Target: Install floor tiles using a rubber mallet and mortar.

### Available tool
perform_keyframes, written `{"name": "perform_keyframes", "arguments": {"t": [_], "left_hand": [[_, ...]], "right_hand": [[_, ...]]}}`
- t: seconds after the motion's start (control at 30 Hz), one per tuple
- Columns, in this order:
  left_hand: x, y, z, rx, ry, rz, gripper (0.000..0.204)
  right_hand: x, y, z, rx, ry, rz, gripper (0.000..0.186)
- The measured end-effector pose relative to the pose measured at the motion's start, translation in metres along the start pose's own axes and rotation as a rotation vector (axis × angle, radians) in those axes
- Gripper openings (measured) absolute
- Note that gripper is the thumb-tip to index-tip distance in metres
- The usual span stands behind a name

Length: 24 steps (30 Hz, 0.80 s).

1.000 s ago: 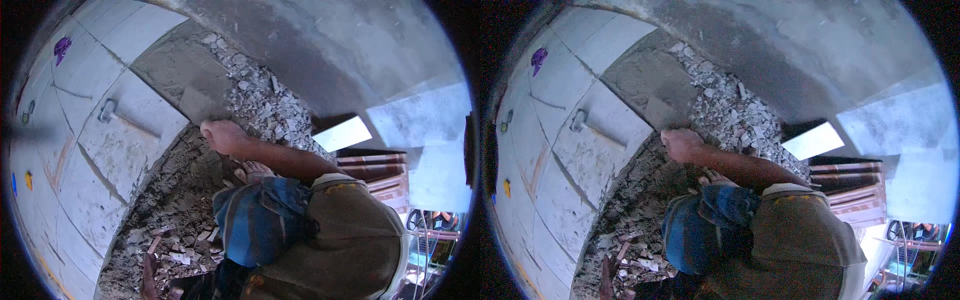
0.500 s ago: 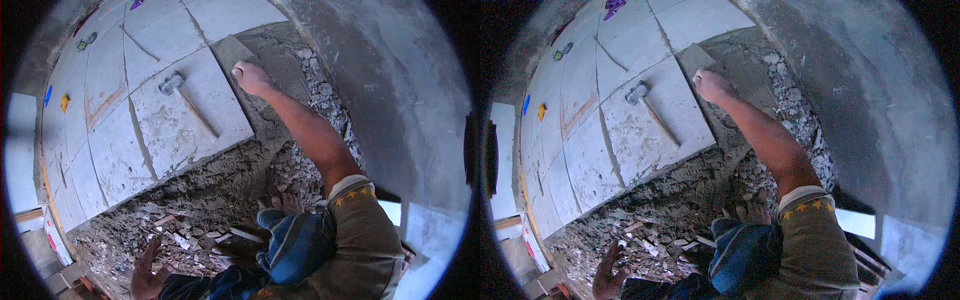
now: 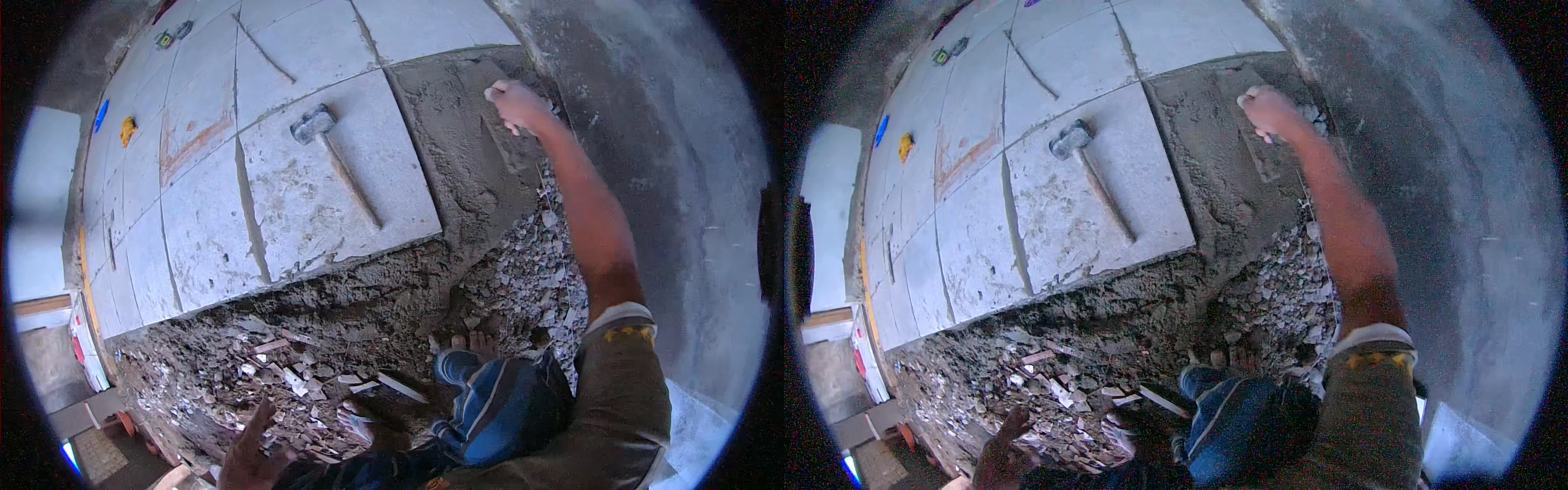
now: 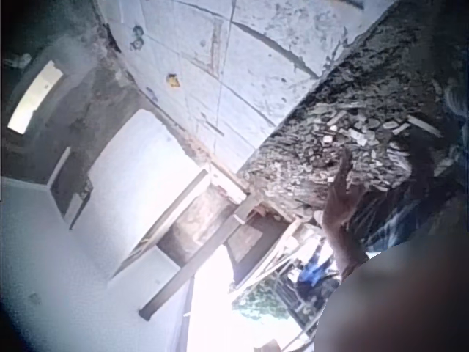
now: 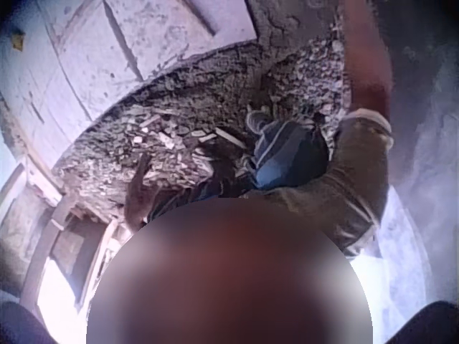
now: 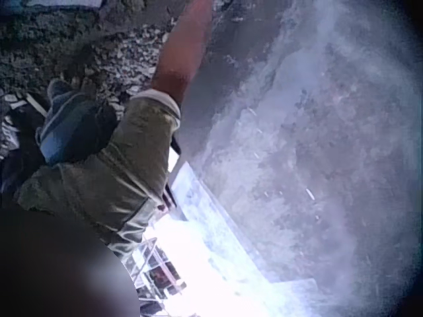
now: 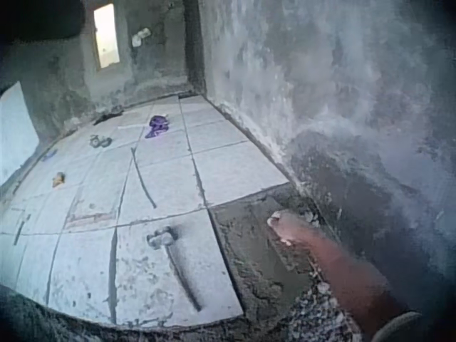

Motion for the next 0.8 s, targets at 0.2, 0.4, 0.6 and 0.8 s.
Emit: {"name": "perform_keyframes", "arguments": {"t": [0.2, 0.4, 0.6, 0.8], "left_hand": [[0.016, -0.034, 0.022, -0.221, -0.01, 0.337, 0.085], [0.019, -0.072, 0.04, -0.292, -0.022, 0.203, 0.079], [0.053, -0.144, 0.066, -0.25, 0.047, 0.387, 0.059], [0.052, -0.156, 0.059, -0.367, 0.047, 0.432, 0.067]], "right_hand": [[-0.012, -0.047, -0.012, -0.41, 0.054, 0.427, 0.045], [-0.005, -0.113, -0.075, -0.571, -0.101, 0.666, 0.053], [0.029, -0.14, -0.134, -0.592, -0.402, 0.784, 0.046], [0.036, -0.16, -0.176, -0.536, -0.418, 0.814, 0.044]]}}
Point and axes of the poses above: each hand's wrist, its own z-axis away from the middle knuckle, its own x-axis out of the palm, y = z × x, the point moved 10 cm from there along -z, towards the middle knuckle, and after that the axes turned 8 degrees about -z, right-handed, at the moved point
